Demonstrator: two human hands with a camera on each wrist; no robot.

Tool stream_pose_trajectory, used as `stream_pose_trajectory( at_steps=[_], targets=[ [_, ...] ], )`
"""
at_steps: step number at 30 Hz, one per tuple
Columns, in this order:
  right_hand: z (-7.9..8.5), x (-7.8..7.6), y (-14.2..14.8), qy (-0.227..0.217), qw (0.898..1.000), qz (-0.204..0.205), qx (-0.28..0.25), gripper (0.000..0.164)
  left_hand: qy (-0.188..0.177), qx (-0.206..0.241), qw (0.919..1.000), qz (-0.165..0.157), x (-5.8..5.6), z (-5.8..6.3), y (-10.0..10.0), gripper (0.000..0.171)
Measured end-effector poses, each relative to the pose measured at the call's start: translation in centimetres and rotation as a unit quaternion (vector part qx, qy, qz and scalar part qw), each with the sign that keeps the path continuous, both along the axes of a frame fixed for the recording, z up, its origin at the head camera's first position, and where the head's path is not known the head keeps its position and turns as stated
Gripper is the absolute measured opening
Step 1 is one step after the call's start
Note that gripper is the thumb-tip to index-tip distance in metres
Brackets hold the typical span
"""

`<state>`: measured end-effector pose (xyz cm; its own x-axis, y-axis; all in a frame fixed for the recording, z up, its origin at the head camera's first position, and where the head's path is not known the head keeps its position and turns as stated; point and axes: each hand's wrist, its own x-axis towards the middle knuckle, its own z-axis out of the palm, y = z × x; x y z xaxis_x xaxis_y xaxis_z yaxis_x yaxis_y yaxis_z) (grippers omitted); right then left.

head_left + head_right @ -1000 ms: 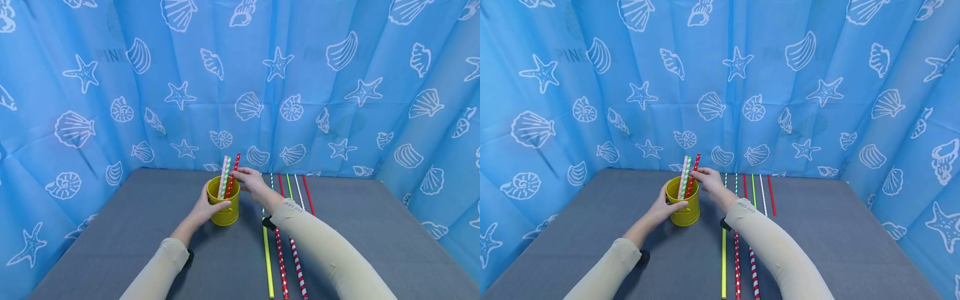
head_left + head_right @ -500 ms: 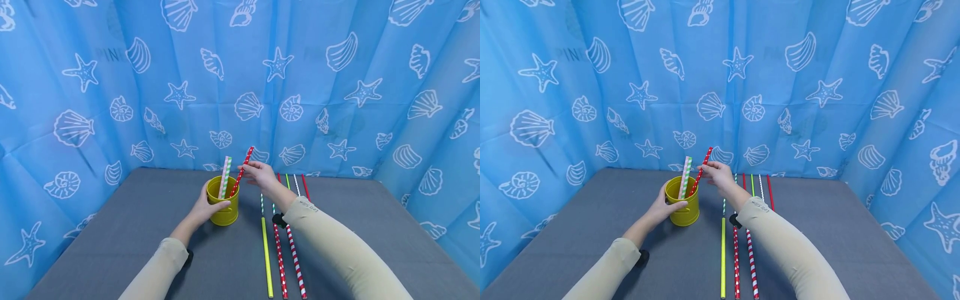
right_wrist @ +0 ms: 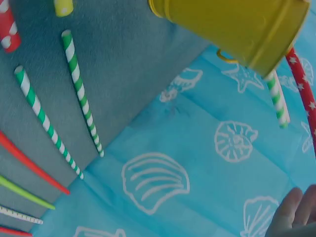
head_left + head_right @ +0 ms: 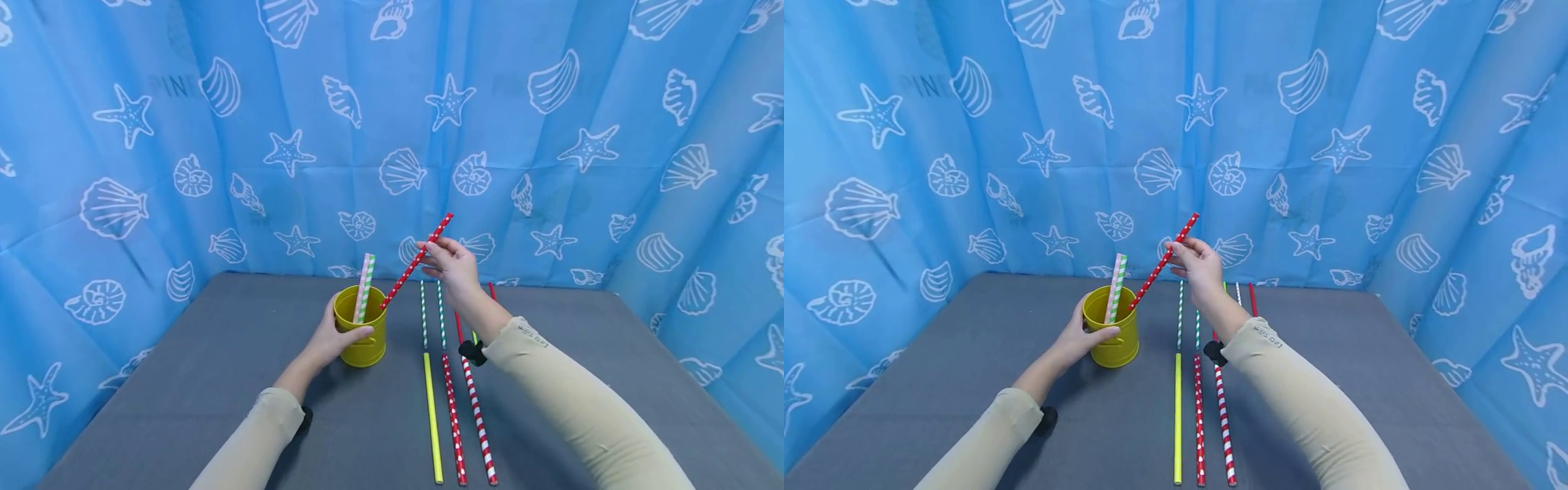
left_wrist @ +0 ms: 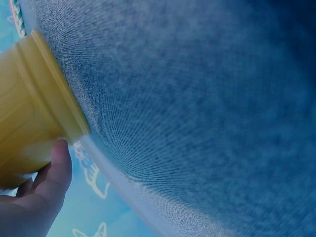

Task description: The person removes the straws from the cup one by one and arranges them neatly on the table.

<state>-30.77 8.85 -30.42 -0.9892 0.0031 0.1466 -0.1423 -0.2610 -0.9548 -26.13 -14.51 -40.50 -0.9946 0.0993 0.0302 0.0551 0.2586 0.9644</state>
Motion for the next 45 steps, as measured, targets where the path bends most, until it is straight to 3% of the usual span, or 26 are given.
stream_pose_trajectory(
  at_steps=[4,7,14,16,19,22,25,28,37,39,45],
  targets=[
    [0.3,0.4,1.2,0.021,1.0,-0.015,-0.017,0.042,-0.002,-0.003,1.0,-0.002,0.0,0.1,-0.1,0.098],
    [0.3,0.7,2.2,0.043,0.999,-0.021,0.001,0.051,-0.005,-0.004,1.0,-0.006,0.2,0.3,-0.1,0.099],
    [-0.3,1.6,4.5,0.105,0.991,-0.005,0.081,0.057,-0.022,0.004,0.9997,-0.013,2.3,3.1,0.3,0.093],
    [-0.5,1.8,5.1,0.112,0.988,0.001,0.103,0.054,-0.023,0.004,0.9996,-0.013,2.6,3.5,0.4,0.091],
    [-0.8,2.1,6.2,0.112,0.984,0.003,0.141,0.048,-0.024,0.006,0.9996,-0.013,2.2,2.9,0.3,0.093],
    [-1.2,2.2,7.2,0.105,0.976,0.003,0.191,0.045,-0.02,0.008,0.9997,-0.011,1.3,1.5,0.1,0.096],
    [-1.6,2.4,8.2,0.098,0.968,0.007,0.233,0.046,-0.015,0.001,0.9999,-0.007,0.5,0.3,-0.1,0.099],
    [-1.9,2.7,9.1,0.093,0.96,0.017,0.263,0.05,-0.01,-0.003,0.9999,-0.006,0.2,-0.2,-0.2,0.1],
    [-3.2,3.4,11.2,0.072,0.949,0.063,0.299,0.06,-0.002,-0.008,0.9999,-0.01,0.3,0.2,-0.1,0.099],
    [-3.4,3.4,11.5,0.068,0.948,0.07,0.303,0.06,-0.004,-0.003,0.9999,-0.016,0.9,1.2,0.0,0.098],
    [-4.0,3.7,12.4,0.071,0.936,0.089,0.332,0.061,-0.002,-0.002,0.9998,-0.018,0.7,0.9,0.0,0.097]
  ],
)
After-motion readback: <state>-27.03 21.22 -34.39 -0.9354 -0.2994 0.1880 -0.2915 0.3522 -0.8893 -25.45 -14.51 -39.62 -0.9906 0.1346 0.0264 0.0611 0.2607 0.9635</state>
